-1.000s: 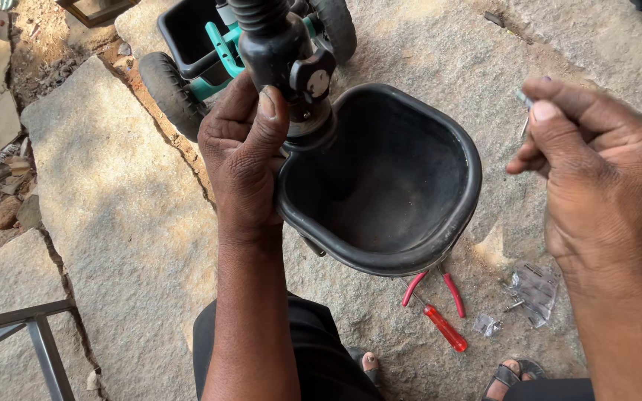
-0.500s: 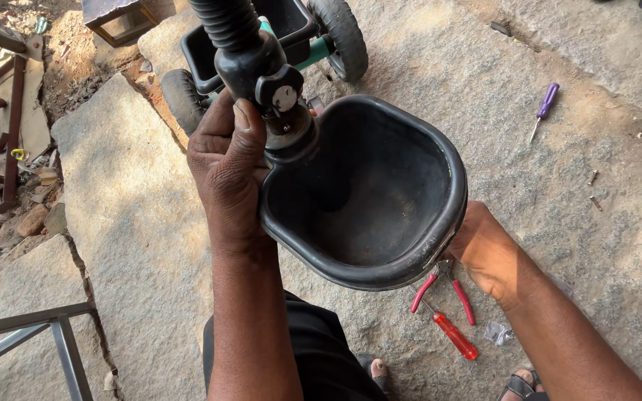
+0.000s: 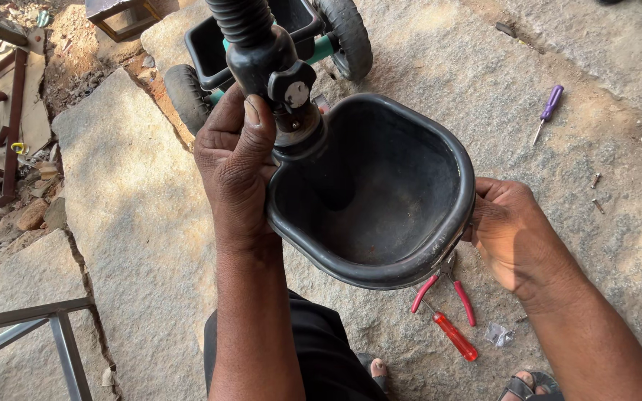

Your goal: The person assembles a child's tricycle by inserting a metal bearing into the steering column, then attaching the handlebar assembly and securing it with a bolt. The person uses a screwdriver and pliers to complete the assembly.

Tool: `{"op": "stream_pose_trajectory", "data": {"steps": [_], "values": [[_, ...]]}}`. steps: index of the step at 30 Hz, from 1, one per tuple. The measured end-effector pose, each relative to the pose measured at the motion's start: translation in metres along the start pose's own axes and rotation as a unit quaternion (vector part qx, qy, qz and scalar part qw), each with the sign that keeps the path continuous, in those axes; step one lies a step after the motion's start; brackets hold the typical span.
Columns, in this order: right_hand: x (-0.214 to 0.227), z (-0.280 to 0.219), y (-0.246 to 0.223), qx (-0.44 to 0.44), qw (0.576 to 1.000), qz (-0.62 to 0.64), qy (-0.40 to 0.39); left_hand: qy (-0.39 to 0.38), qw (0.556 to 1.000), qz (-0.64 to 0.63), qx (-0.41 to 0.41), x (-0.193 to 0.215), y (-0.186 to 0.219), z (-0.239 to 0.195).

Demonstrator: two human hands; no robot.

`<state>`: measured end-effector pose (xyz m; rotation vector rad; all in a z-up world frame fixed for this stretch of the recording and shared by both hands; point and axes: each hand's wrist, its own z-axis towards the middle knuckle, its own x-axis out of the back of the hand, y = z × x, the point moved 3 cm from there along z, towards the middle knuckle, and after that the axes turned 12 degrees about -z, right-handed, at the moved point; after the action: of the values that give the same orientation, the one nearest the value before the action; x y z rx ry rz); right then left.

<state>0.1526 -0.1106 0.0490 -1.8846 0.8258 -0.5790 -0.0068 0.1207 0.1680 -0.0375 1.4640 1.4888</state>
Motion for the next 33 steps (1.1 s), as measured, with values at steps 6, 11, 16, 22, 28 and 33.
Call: {"op": "stream_pose_trajectory", "data": {"steps": [6,11,16,22,28,33], "values": [[-0.006,-0.025,-0.037,0.076,0.992,0.099,-0.018,-0.017,1.0,-0.009,-0.002,0.004,-0.001,0.001],[-0.008,-0.058,-0.083,0.278,0.951,-0.047,0.131,-0.034,0.999,-0.019,-0.01,0.004,-0.003,0.001],[-0.027,-0.088,-0.147,0.421,0.884,-0.168,0.116,-0.038,0.999,0.006,-0.017,0.005,-0.004,0.003],[-0.083,-0.077,-0.21,0.56,0.753,-0.345,0.022,-0.033,0.999,0.002,0.004,0.004,-0.007,0.0],[-0.126,-0.056,-0.226,0.476,0.769,-0.426,-0.029,-0.063,0.997,-0.052,-0.012,0.008,-0.012,0.001],[-0.129,-0.052,-0.224,0.525,0.765,-0.369,-0.048,-0.116,0.984,-0.133,0.031,0.011,-0.009,0.001]]}}
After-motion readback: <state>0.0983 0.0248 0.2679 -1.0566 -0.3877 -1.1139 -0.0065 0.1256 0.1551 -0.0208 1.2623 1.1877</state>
